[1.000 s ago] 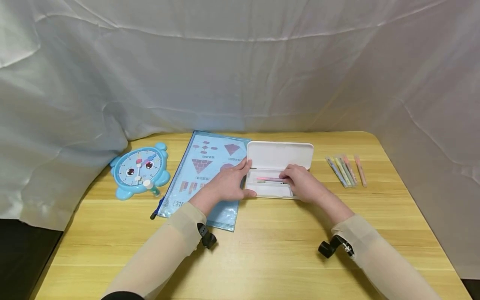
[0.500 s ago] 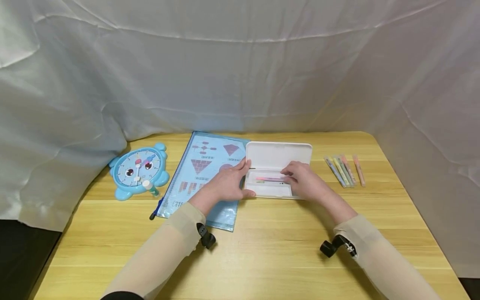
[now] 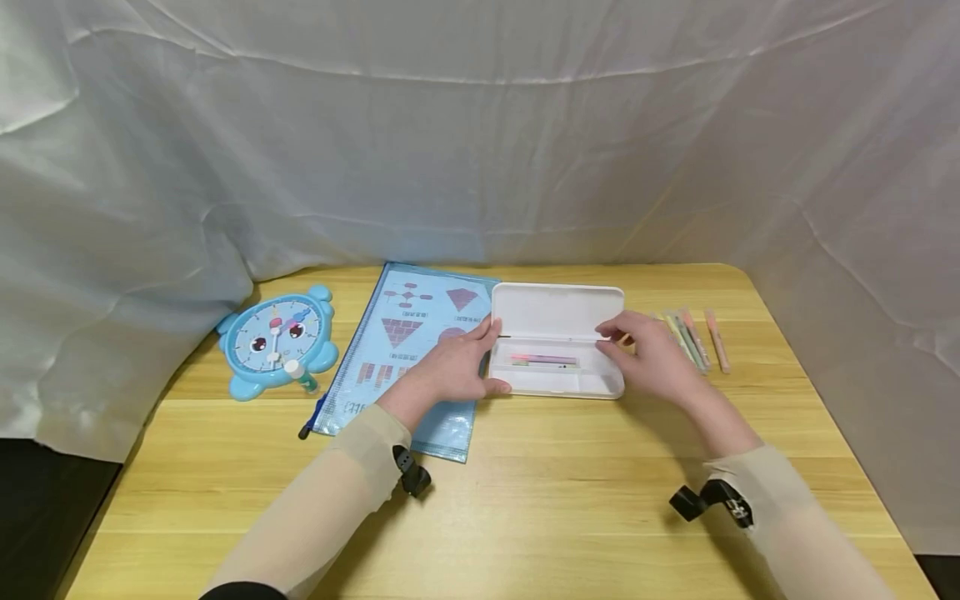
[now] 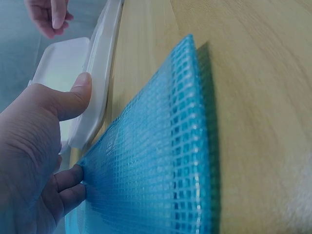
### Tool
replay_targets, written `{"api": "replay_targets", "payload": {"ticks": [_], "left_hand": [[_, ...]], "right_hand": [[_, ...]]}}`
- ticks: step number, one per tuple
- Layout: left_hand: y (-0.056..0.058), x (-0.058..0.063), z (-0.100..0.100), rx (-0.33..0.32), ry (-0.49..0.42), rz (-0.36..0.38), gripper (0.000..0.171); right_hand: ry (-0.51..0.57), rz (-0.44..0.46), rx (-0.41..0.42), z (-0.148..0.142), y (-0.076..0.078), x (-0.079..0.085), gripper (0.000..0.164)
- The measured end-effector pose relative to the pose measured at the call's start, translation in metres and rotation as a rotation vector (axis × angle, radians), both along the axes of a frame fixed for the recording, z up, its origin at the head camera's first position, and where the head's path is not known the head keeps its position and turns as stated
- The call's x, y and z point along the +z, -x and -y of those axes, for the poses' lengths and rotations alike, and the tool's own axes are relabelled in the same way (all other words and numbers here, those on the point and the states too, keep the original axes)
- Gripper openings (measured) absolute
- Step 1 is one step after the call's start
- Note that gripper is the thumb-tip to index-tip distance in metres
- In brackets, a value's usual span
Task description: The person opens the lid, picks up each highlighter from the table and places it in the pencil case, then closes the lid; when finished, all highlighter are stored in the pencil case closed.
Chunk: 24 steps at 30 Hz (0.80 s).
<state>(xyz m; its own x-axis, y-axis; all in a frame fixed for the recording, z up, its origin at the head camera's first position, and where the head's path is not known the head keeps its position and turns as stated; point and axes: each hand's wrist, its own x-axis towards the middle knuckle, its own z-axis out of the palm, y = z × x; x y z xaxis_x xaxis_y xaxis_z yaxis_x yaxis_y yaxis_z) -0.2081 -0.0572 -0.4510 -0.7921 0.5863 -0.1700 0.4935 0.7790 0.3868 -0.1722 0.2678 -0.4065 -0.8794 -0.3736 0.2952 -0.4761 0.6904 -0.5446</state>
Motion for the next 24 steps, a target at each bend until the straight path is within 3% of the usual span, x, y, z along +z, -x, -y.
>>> {"api": "replay_targets", "payload": {"ticks": [11, 17, 24], "left_hand": [[-0.001, 0.002, 0.0, 0.001, 0.0, 0.003, 0.114], [-0.001, 0.001, 0.0, 0.005, -0.002, -0.006, 0.114], [0.0, 0.0, 0.0, 0.004, -0.003, -0.004, 0.114]], "right_hand": [[0.038, -0.036, -0.128, -0.041, -0.015, 0.012, 0.017], [0.039, -0.048, -0.16, -0.059, -0.017, 0.008, 0.016], [0.07, 0.021, -0.248, -0.08, -0.02, -0.001, 0.02]]}}
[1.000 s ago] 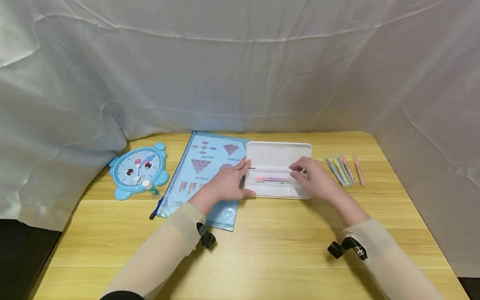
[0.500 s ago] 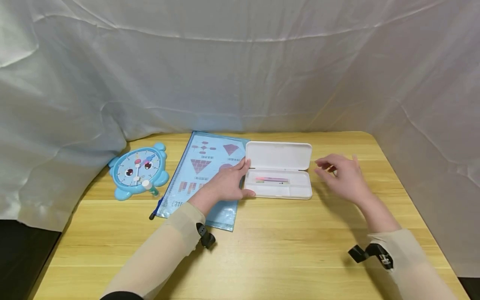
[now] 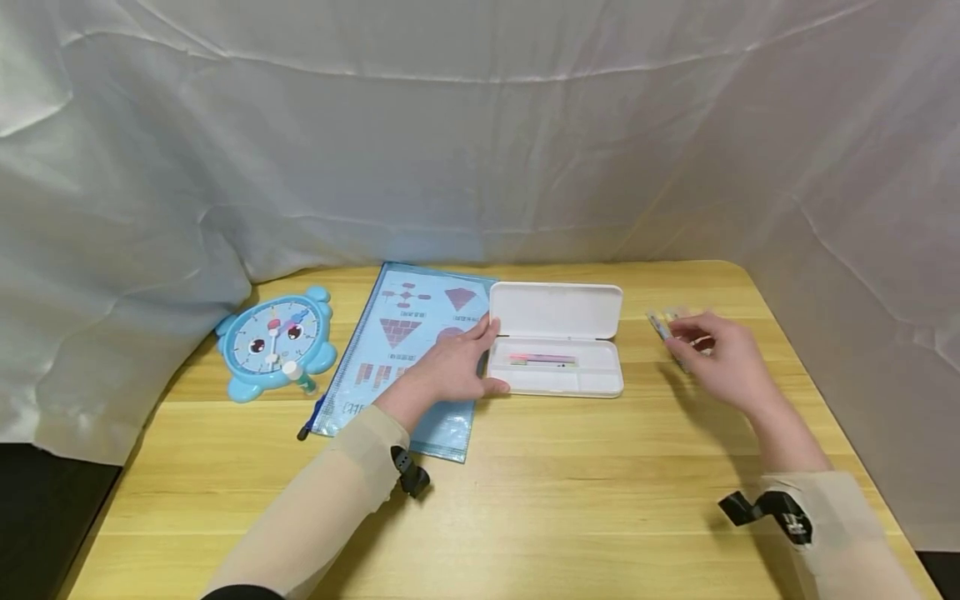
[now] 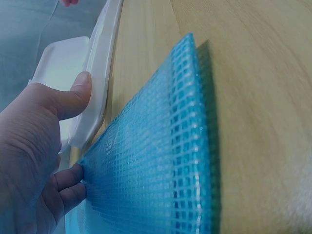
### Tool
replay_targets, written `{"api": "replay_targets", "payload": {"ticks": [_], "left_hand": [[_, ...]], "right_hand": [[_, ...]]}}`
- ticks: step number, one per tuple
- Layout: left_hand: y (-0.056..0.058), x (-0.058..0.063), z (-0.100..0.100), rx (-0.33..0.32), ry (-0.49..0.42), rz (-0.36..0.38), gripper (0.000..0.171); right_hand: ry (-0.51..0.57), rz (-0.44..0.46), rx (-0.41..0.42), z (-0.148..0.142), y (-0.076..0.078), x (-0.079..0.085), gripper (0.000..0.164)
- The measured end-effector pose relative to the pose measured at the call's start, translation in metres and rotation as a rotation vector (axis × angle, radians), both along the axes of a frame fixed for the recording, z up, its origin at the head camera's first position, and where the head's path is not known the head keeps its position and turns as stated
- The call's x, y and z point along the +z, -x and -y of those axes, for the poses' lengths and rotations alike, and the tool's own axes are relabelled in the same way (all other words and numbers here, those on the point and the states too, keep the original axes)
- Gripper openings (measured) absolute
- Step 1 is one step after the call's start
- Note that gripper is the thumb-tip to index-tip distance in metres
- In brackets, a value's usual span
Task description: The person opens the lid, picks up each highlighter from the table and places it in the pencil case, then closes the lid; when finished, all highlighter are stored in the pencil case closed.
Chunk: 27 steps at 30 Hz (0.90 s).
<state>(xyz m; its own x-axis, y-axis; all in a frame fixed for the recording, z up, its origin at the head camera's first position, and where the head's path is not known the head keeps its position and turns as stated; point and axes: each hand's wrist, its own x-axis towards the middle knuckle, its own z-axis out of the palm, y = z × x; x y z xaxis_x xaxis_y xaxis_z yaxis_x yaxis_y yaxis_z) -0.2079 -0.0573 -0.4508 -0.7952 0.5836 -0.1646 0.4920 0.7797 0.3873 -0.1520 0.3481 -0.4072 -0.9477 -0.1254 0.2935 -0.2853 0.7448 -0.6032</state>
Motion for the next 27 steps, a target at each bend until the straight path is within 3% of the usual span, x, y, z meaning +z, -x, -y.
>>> {"api": "replay_targets", "payload": {"ticks": [12, 27], "left_hand": [[-0.001, 0.002, 0.001, -0.011, -0.011, 0.004, 0.111], [-0.001, 0.001, 0.002, -0.012, -0.011, 0.01, 0.111]], "right_hand": [[-0.013, 0.072, -0.066, -0.017, -0.004, -0.011, 0.022], [-0.154, 0.218, -0.129, -0.008, 0.003, -0.029, 0.029]]}}
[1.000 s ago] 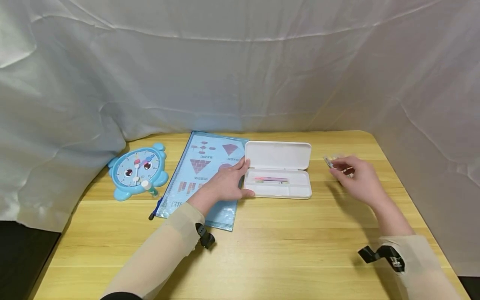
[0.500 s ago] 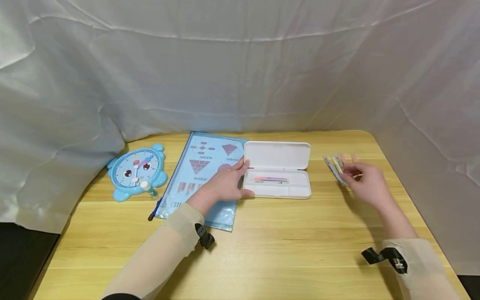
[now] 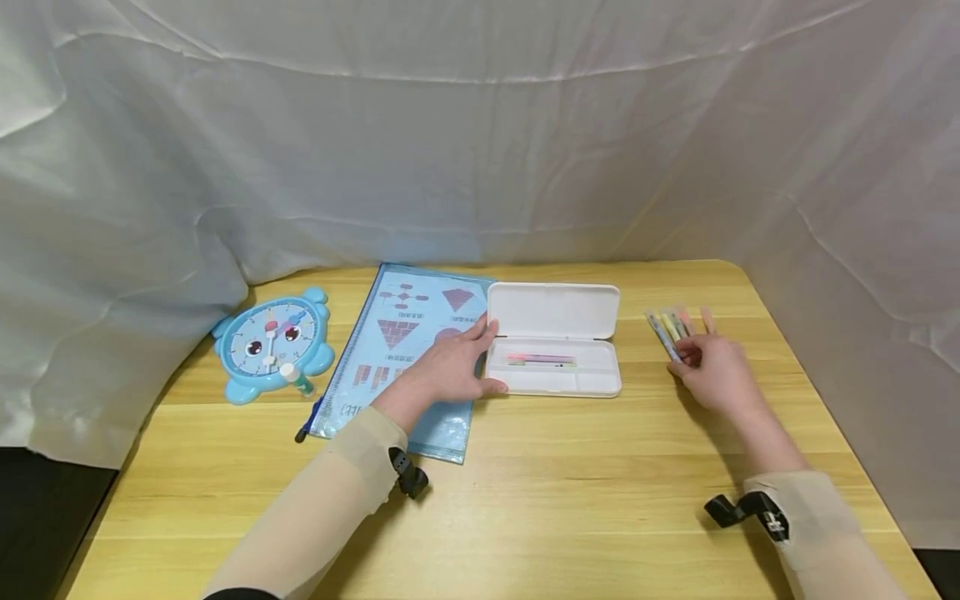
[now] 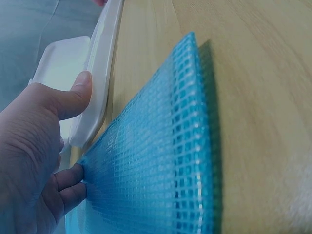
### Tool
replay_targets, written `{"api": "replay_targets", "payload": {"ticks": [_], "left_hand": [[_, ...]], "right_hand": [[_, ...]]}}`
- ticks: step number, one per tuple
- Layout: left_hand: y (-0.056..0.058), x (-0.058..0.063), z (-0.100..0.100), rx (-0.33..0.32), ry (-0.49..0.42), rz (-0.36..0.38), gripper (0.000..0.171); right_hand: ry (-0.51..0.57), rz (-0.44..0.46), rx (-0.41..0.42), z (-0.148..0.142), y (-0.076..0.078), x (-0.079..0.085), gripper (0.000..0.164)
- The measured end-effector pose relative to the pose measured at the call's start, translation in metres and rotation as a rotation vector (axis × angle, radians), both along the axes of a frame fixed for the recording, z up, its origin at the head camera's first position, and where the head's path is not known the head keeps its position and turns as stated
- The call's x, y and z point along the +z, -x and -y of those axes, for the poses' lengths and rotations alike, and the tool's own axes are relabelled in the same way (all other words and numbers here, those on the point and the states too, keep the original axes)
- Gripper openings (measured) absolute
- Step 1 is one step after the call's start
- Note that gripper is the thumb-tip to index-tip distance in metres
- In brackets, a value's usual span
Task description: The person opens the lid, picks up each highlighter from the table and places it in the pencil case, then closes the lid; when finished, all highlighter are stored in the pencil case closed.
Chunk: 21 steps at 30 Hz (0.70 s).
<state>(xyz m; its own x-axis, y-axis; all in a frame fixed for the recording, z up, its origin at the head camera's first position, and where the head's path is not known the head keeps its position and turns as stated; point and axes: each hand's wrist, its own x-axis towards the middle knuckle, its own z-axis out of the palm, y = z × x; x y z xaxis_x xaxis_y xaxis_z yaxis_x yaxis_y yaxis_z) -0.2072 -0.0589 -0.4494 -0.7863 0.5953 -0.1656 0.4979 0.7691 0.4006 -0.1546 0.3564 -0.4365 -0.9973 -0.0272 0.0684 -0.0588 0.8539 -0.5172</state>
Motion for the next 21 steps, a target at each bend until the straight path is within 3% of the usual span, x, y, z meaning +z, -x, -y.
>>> {"api": "replay_targets", "payload": {"ticks": [13, 21], "left_hand": [[-0.0002, 0.0024, -0.0003, 0.001, 0.003, 0.005, 0.11], [-0.0002, 0.0021, -0.0004, -0.001, 0.001, 0.015, 0.11]], "right_hand": [[-0.006, 0.048, 0.038, 0.0031, 0.0045, -0.0025, 0.02], [0.08, 0.026, -0.035, -0.0002, 0.0, -0.0008, 0.02]]}}
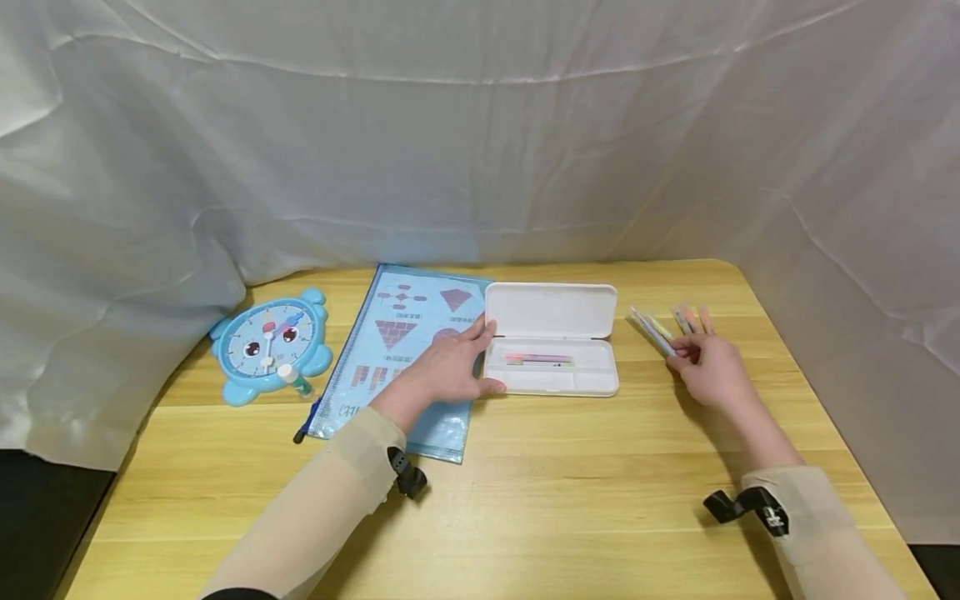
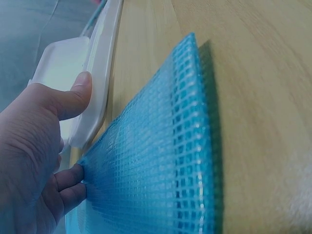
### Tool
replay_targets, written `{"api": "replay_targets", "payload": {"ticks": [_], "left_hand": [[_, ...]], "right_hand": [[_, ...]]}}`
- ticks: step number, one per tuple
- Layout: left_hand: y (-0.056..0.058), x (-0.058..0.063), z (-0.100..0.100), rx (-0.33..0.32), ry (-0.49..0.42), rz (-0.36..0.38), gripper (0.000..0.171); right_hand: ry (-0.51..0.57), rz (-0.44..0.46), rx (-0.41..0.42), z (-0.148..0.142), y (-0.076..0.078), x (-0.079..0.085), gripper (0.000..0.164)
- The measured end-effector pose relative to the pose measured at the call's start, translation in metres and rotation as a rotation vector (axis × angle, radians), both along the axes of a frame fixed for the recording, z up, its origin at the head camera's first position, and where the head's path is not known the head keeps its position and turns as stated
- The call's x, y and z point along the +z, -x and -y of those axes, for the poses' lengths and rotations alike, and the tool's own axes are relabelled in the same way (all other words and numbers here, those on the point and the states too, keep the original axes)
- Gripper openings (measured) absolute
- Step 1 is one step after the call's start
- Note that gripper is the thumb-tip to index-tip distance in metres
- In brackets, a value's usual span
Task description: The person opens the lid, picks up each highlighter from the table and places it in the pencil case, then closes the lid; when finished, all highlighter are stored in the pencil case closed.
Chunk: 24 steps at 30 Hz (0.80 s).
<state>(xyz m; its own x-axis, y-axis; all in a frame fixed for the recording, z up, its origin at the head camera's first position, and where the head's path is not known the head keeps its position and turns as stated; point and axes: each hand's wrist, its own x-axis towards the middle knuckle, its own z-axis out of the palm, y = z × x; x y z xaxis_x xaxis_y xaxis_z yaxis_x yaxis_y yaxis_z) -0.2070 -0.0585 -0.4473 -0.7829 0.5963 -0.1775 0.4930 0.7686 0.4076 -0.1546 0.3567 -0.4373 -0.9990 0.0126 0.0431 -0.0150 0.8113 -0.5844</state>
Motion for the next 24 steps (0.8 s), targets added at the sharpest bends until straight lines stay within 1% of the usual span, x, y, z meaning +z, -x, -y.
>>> {"api": "replay_targets", "payload": {"ticks": [5, 12, 14, 17, 20, 24], "left_hand": [[0.0, 0.001, 0.0, 0.0, 0.004, -0.005, 0.11], [0.0, 0.0, -0.001, -0.001, 0.023, -0.013, 0.111], [0.0, 0.0, -0.001, -0.001, 0.022, -0.011, 0.111], [0.0, 0.0, -0.001, 0.0, 0.017, -0.009, 0.111], [0.001, -0.001, -0.001, 0.0, 0.014, -0.009, 0.111], [0.001, -0.001, -0.001, 0.004, 0.013, -0.008, 0.111]], "right_hand": [[0.048, -0.034, -0.042, -0.002, 0.0, 0.006, 0.022], [0.101, -0.152, -0.096, 0.0, 0.0, 0.017, 0.025], [0.132, -0.183, -0.11, 0.002, 0.0, 0.021, 0.025], [0.142, -0.241, -0.129, 0.006, 0.001, 0.027, 0.023], [0.138, -0.291, -0.125, 0.013, 0.001, 0.033, 0.021], [0.136, -0.34, -0.084, 0.026, 0.002, 0.04, 0.018]]}}
